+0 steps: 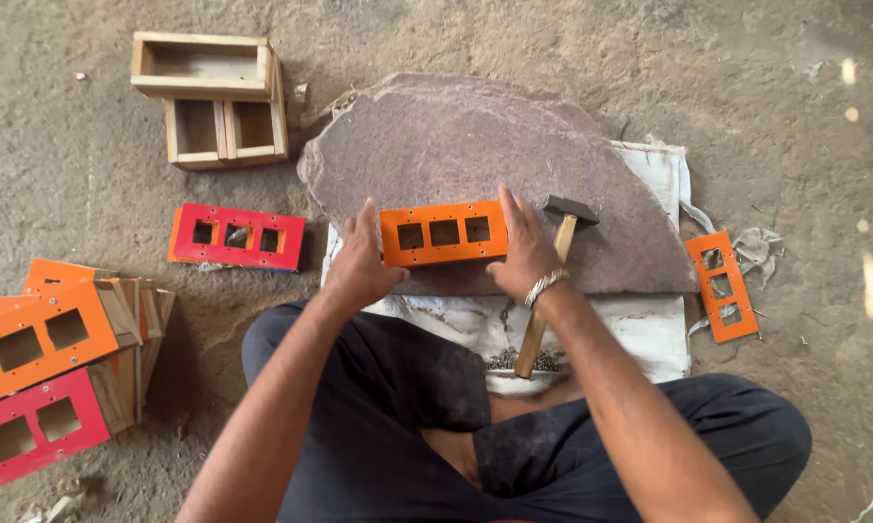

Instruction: The person sits on the floor and uses a hammer to drive nails into small orange and red wooden frames. They repeatedly pick up frames, position them on a cloth, hammer nails, and place the finished frames into a nearby wooden box.

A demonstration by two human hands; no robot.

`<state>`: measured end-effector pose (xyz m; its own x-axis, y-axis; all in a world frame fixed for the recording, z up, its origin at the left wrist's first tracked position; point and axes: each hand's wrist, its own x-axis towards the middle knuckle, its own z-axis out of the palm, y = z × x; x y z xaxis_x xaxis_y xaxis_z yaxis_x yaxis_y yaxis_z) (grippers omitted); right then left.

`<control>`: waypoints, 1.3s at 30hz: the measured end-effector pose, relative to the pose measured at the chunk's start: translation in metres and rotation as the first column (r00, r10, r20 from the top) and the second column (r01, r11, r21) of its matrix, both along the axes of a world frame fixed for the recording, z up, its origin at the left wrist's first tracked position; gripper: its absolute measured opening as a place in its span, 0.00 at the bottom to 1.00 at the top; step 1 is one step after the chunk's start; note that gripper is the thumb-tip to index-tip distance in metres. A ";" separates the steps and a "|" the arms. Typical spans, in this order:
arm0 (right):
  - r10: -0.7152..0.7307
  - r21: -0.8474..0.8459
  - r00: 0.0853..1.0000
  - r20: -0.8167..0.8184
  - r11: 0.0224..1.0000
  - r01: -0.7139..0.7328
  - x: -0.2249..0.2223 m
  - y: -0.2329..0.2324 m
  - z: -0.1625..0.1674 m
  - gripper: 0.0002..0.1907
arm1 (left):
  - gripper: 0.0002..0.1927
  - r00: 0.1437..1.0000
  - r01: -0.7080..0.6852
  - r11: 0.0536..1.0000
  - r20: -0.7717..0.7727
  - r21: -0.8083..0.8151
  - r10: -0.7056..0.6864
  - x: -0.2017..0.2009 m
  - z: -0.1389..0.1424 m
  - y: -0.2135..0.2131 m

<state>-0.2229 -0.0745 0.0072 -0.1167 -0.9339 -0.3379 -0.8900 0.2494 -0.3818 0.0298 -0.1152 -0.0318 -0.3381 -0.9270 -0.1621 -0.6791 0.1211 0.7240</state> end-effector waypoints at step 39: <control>-0.099 -0.129 0.927 0.363 0.979 0.155 -0.029 0.005 -0.046 0.71 | 0.22 0.935 -0.117 0.958 -0.297 0.261 0.195 -0.016 0.011 0.011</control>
